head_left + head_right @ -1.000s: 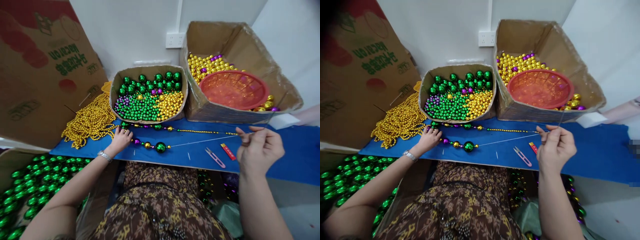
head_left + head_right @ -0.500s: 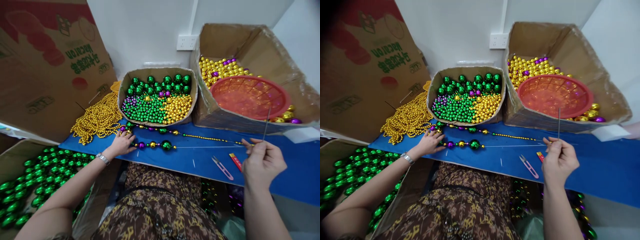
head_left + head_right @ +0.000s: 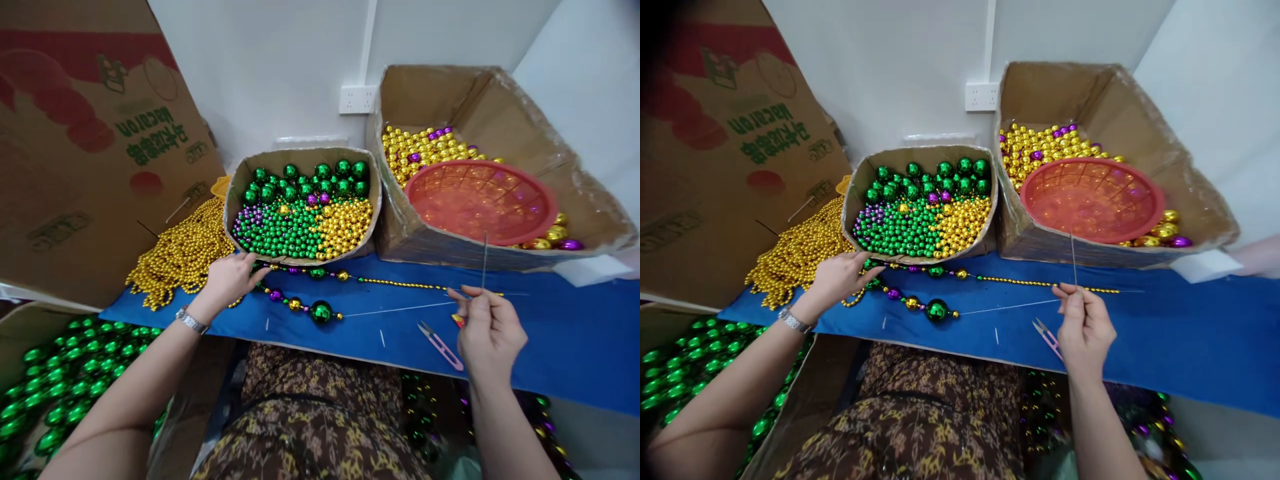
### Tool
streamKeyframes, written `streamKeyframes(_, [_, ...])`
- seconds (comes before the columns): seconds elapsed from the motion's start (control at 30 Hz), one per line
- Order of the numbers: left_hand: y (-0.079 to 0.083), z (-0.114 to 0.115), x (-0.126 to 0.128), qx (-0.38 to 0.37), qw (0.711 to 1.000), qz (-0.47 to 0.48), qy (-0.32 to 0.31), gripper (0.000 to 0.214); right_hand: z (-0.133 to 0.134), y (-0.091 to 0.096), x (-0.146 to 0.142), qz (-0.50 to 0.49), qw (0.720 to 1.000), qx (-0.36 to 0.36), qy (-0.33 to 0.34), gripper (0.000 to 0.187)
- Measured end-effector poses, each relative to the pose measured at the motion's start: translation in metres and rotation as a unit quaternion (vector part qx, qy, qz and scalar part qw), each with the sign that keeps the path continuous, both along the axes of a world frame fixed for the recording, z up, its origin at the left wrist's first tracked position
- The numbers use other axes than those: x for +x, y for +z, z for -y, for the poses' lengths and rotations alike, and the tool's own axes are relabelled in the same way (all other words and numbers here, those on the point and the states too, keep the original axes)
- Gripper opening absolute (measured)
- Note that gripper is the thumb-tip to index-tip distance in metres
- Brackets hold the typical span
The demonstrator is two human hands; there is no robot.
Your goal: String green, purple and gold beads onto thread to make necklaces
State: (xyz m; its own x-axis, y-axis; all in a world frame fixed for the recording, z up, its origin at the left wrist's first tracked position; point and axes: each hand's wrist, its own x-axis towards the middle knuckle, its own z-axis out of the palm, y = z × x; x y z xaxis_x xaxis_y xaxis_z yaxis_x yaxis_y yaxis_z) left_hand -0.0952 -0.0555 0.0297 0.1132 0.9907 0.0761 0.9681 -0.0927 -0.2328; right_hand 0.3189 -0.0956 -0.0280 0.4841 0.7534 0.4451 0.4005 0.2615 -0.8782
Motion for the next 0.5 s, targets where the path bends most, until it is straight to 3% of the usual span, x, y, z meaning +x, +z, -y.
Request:
streamKeyframes(0.1, [0.012,-0.022,0.025,0.057,0.995,0.068,-0.049,0.049,-0.001,0.015,-0.006,0.032,0.999,0.018,0.011,0.030])
streamKeyframes(0.23, [0.008,-0.061,0.056,0.050,0.986,0.124,-0.095,0.040,-0.011,0.047,-0.013,0.014,0.995,0.093,0.037,0.026])
streamKeyframes(0.4, [-0.005,-0.108,0.086,0.020,0.982,0.159,-0.100,0.033,-0.027,0.078,-0.017,-0.128,0.976,0.050,0.170,0.017])
streamKeyframes(0.5, [-0.003,-0.136,0.102,0.023,0.978,0.181,-0.100,0.032,-0.032,0.088,-0.016,-0.134,0.974,0.063,0.174,0.014])
